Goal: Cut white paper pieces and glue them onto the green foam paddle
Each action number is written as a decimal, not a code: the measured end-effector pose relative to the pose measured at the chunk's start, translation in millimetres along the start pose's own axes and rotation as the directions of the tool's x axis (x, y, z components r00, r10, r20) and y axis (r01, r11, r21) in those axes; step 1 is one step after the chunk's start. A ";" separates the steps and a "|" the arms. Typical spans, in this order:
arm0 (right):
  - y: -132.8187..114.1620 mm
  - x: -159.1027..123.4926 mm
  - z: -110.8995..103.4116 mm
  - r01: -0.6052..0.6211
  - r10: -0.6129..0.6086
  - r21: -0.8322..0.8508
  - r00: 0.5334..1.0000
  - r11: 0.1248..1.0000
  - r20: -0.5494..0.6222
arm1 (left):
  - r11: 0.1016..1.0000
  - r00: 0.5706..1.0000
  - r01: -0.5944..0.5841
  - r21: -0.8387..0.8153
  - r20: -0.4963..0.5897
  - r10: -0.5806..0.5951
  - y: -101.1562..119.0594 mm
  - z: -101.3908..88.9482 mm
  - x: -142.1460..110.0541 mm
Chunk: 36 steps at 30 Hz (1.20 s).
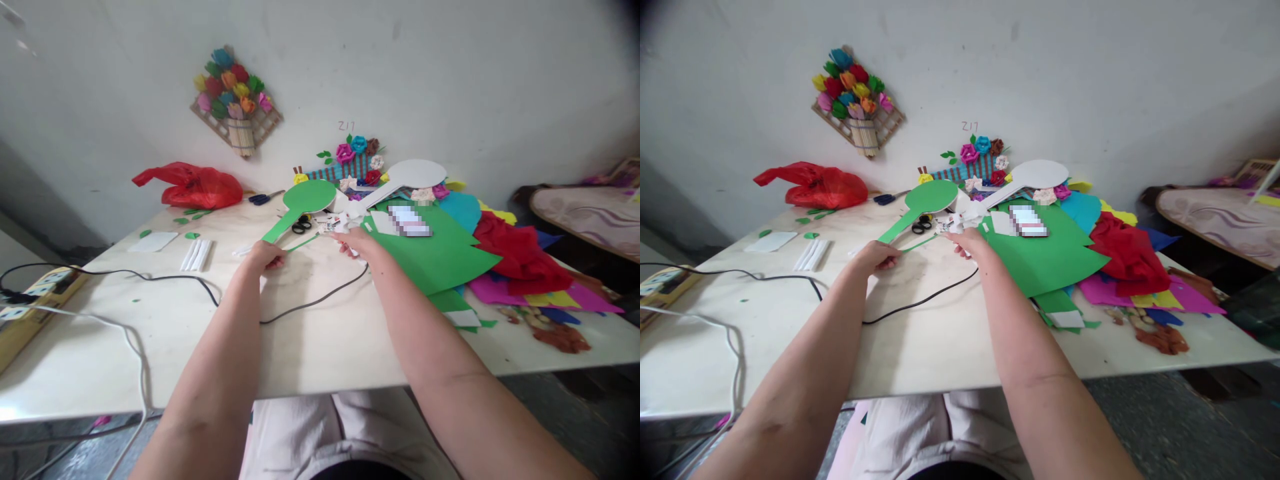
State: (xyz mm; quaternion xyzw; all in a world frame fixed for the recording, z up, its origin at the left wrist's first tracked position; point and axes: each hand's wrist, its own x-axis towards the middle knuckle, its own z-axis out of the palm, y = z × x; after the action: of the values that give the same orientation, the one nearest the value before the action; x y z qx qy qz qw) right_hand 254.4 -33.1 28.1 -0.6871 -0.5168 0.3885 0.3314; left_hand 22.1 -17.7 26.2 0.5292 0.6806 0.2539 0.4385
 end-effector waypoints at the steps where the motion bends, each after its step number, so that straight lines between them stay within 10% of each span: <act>1: -0.1 0.2 0.4 -0.005 0.005 -0.009 1.000 1.000 0.006 | 1.000 1.000 0.003 0.000 0.000 -0.003 -0.1 0.1 0.6; 36: -10.7 -6.2 4.9 -0.040 0.037 -0.164 0.999 0.986 -0.018 | 1.000 1.000 -0.008 -0.024 0.015 0.008 -0.2 -0.6 1.0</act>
State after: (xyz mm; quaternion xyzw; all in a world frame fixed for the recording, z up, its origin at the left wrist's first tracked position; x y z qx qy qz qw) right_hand 244.3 -36.3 36.1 -0.7250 -0.5313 0.3455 0.2698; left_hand 21.5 -16.8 26.0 0.5286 0.6721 0.2594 0.4490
